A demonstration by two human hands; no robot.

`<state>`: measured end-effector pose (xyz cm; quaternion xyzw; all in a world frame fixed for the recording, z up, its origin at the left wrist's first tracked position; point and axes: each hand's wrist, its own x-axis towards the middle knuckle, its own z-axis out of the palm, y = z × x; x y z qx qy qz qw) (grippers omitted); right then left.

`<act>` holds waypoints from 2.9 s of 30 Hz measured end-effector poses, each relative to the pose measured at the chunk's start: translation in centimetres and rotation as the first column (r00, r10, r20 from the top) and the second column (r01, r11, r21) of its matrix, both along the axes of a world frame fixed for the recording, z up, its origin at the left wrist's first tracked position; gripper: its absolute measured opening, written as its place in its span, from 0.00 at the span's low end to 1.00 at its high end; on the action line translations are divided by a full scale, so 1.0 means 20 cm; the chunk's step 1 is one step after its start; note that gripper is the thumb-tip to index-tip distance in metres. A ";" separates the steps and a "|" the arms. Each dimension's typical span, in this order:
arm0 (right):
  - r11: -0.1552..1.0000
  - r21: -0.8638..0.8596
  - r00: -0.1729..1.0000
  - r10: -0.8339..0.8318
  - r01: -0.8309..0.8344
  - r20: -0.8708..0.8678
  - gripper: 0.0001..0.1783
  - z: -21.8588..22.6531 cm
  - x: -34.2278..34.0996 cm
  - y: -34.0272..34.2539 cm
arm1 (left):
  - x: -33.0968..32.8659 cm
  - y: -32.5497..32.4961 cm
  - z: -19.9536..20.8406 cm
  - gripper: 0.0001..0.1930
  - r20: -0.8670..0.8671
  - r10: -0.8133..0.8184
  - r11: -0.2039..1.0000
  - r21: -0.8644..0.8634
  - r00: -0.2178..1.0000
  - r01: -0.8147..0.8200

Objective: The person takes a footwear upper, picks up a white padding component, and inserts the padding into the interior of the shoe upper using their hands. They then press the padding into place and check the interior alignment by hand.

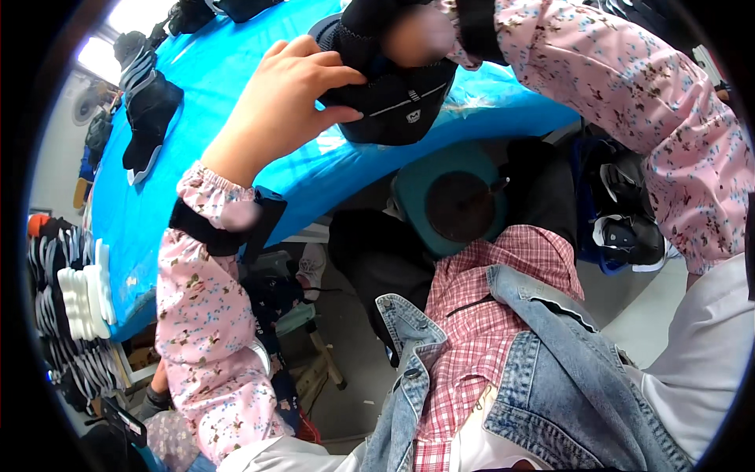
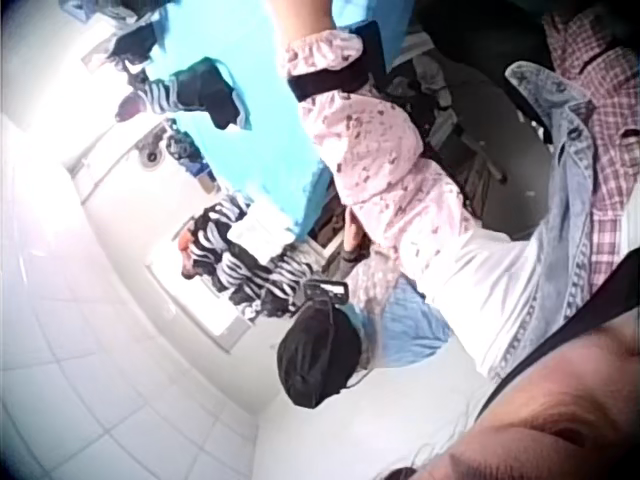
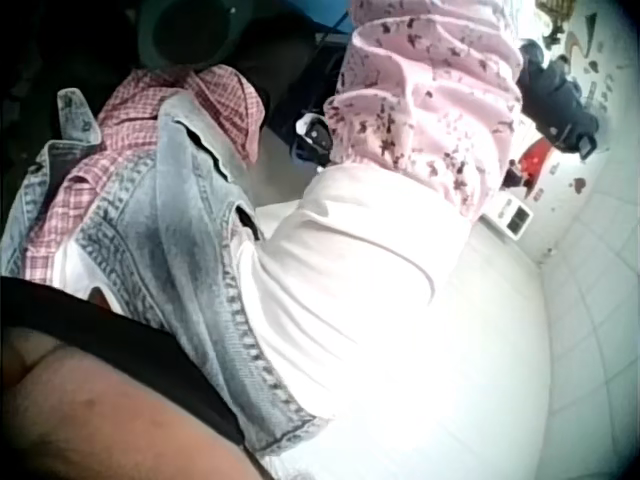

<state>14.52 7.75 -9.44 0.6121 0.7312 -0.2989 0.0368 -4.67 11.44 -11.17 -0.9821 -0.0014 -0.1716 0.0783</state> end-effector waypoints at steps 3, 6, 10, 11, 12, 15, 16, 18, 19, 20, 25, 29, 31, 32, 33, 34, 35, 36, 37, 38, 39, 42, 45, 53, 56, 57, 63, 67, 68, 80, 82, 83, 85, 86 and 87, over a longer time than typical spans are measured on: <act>0.999 -0.024 0.999 -0.026 0.025 -0.041 0.16 0.00 0.01 -0.01 | 0.05 -0.07 0.05 0.17 -0.108 -0.022 0.999 0.027 0.994 0.025; 0.998 -0.044 0.996 -0.042 0.039 -0.076 0.16 0.00 0.03 -0.03 | 0.06 -0.12 0.03 0.17 -0.089 -0.082 0.996 0.015 0.993 0.084; 0.996 -0.071 0.991 -0.061 0.053 -0.122 0.15 0.00 0.02 -0.03 | 0.06 -0.06 0.02 0.20 -0.151 -0.035 0.999 -0.045 0.988 0.029; 0.996 -0.074 0.990 -0.062 0.053 -0.125 0.15 -0.01 0.02 -0.04 | 0.07 -0.07 0.02 0.20 -0.153 -0.034 0.998 -0.049 0.988 0.027; 0.995 -0.081 0.989 -0.067 0.057 -0.131 0.15 -0.01 0.02 -0.03 | 0.10 -0.08 0.03 0.20 -0.275 0.042 0.999 -0.006 0.960 -0.046; 0.995 -0.089 0.986 -0.068 0.055 -0.151 0.15 -0.01 0.02 -0.02 | 0.12 -0.02 0.04 0.20 -0.335 0.051 0.997 -0.035 0.941 -0.067; 0.995 -0.086 0.985 -0.067 0.054 -0.156 0.15 -0.01 0.02 -0.03 | 0.10 0.01 0.05 0.18 -0.274 -0.009 0.994 -0.109 0.962 -0.022; 0.995 -0.084 0.984 -0.063 0.049 -0.169 0.15 0.00 0.01 -0.02 | 0.04 0.02 0.04 0.17 -0.132 -0.021 0.976 -0.219 0.991 -0.009; 0.994 -0.092 0.983 -0.067 0.052 -0.171 0.15 0.00 0.01 -0.02 | 0.01 0.02 0.03 0.16 0.026 -0.025 0.943 -0.330 0.999 0.032; 0.994 -0.096 0.982 -0.071 0.054 -0.177 0.15 0.00 0.02 -0.02 | 0.00 0.02 0.01 0.14 0.034 -0.012 0.967 -0.254 0.999 0.020; 0.984 -0.158 0.964 -0.119 0.082 -0.239 0.15 0.00 0.01 -0.02 | 0.01 0.03 -0.03 0.16 0.053 -0.025 0.973 -0.229 0.998 0.036; 0.953 -0.279 0.904 -0.222 0.121 -0.365 0.15 -0.01 -0.01 -0.01 | -0.01 0.03 -0.03 0.21 0.173 0.004 0.972 -0.234 0.985 0.038; 0.880 -0.431 0.748 -0.421 0.200 -0.513 0.14 -0.04 0.00 -0.01 | -0.01 0.03 -0.07 0.21 0.218 -0.002 0.965 -0.255 0.976 0.058; 0.895 -0.438 0.729 -0.357 0.088 -0.584 0.17 -0.05 0.00 -0.01 | -0.02 0.03 -0.07 0.22 0.259 0.000 0.959 -0.274 0.966 0.074; 0.896 -0.437 0.730 -0.353 0.083 -0.585 0.17 -0.05 0.01 -0.01 | -0.03 0.03 -0.07 0.22 0.258 0.005 0.960 -0.273 0.966 0.068; 0.897 -0.426 0.770 -0.353 0.118 -0.532 0.18 -0.05 0.01 -0.02 | -0.03 0.03 -0.07 0.22 0.254 0.023 0.960 -0.275 0.967 0.050; 0.898 -0.413 0.805 -0.354 0.151 -0.476 0.19 -0.04 0.02 -0.03 | -0.03 0.02 -0.07 0.21 0.250 0.040 0.960 -0.278 0.967 0.032; 0.928 -0.336 0.856 -0.302 0.162 -0.421 0.22 -0.04 0.02 -0.03 | -0.03 0.01 -0.07 0.21 0.252 0.040 0.959 -0.280 0.967 0.034; 0.927 -0.337 0.855 -0.304 0.164 -0.420 0.22 -0.03 0.01 -0.04 | -0.02 0.01 -0.06 0.20 0.218 0.041 0.960 -0.280 0.975 0.023; 0.951 -0.265 0.905 -0.246 0.157 -0.347 0.22 -0.02 0.01 -0.05 | -0.02 0.01 -0.05 0.20 0.184 0.041 0.960 -0.280 0.982 0.012; 0.971 -0.193 0.945 -0.192 0.143 -0.266 0.22 -0.01 0.01 -0.05 | -0.01 0.01 -0.06 0.20 0.184 0.038 0.959 -0.282 0.982 0.016; 0.979 -0.165 0.957 -0.158 0.120 -0.243 0.21 -0.03 0.01 -0.05 | -0.01 0.01 -0.05 0.17 0.174 -0.057 0.987 -0.136 0.983 0.081; 0.988 -0.122 0.969 -0.115 0.089 -0.221 0.19 -0.01 0.00 -0.06 | 0.02 0.00 -0.02 0.16 0.096 -0.086 0.974 -0.202 0.992 0.103; 1.000 0.020 0.987 0.021 -0.018 -0.162 0.15 0.08 0.00 -0.12 | 0.14 -0.09 0.07 0.19 -0.336 0.007 0.997 -0.071 0.942 -0.033; 0.970 0.204 0.977 0.159 -0.128 -0.143 0.13 0.15 0.01 -0.23 | 0.14 -0.08 0.06 0.18 -0.359 0.063 0.994 -0.058 0.931 -0.089; 0.929 0.324 0.969 0.225 -0.181 -0.104 0.13 0.15 0.03 -0.27 | 0.12 -0.07 0.04 0.18 -0.341 0.062 0.993 -0.074 0.938 -0.093; 0.489 0.801 0.938 0.199 -0.346 0.284 0.21 -0.11 0.02 -0.58 | 0.15 -0.08 0.04 0.17 -0.315 0.079 0.982 -0.141 0.946 -0.129; 0.389 0.893 0.973 0.046 -0.225 0.225 0.20 -0.23 -0.01 -0.53 | 0.03 -0.05 -0.03 0.16 -0.133 0.007 0.996 -0.082 0.991 -0.018; 0.383 0.894 0.971 0.046 -0.232 0.233 0.19 -0.26 0.04 -0.51 | 0.03 -0.09 -0.08 0.15 -0.010 0.007 1.000 0.022 1.000 -0.007; 0.387 0.897 0.961 0.246 -0.214 0.123 0.12 -0.27 0.09 -0.43 | 0.09 -0.28 -0.06 0.20 -0.030 0.316 0.936 -0.152 0.948 -0.317; 0.384 0.897 0.961 0.243 -0.219 0.131 0.12 -0.28 0.10 -0.43 | 0.11 -0.28 -0.06 0.19 -0.114 0.367 0.915 -0.136 0.923 -0.380; 0.384 0.896 0.962 0.233 -0.223 0.140 0.13 -0.28 0.10 -0.43 | 0.12 -0.28 -0.06 0.17 -0.128 0.374 0.910 -0.139 0.919 -0.390; 0.396 0.900 0.969 0.227 -0.183 0.098 0.13 -0.30 0.08 -0.43 | 0.10 -0.30 -0.07 0.15 -0.147 0.395 0.901 -0.131 0.907 -0.413; 0.417 0.896 0.976 0.205 -0.150 0.069 0.13 -0.30 0.09 -0.43 | 0.09 -0.31 -0.13 0.14 0.042 0.333 0.943 -0.040 0.942 -0.332; 0.416 0.896 0.977 0.199 -0.154 0.076 0.13 -0.31 0.10 -0.43 | 0.09 -0.31 -0.19 0.12 0.222 0.242 0.963 0.066 0.945 -0.262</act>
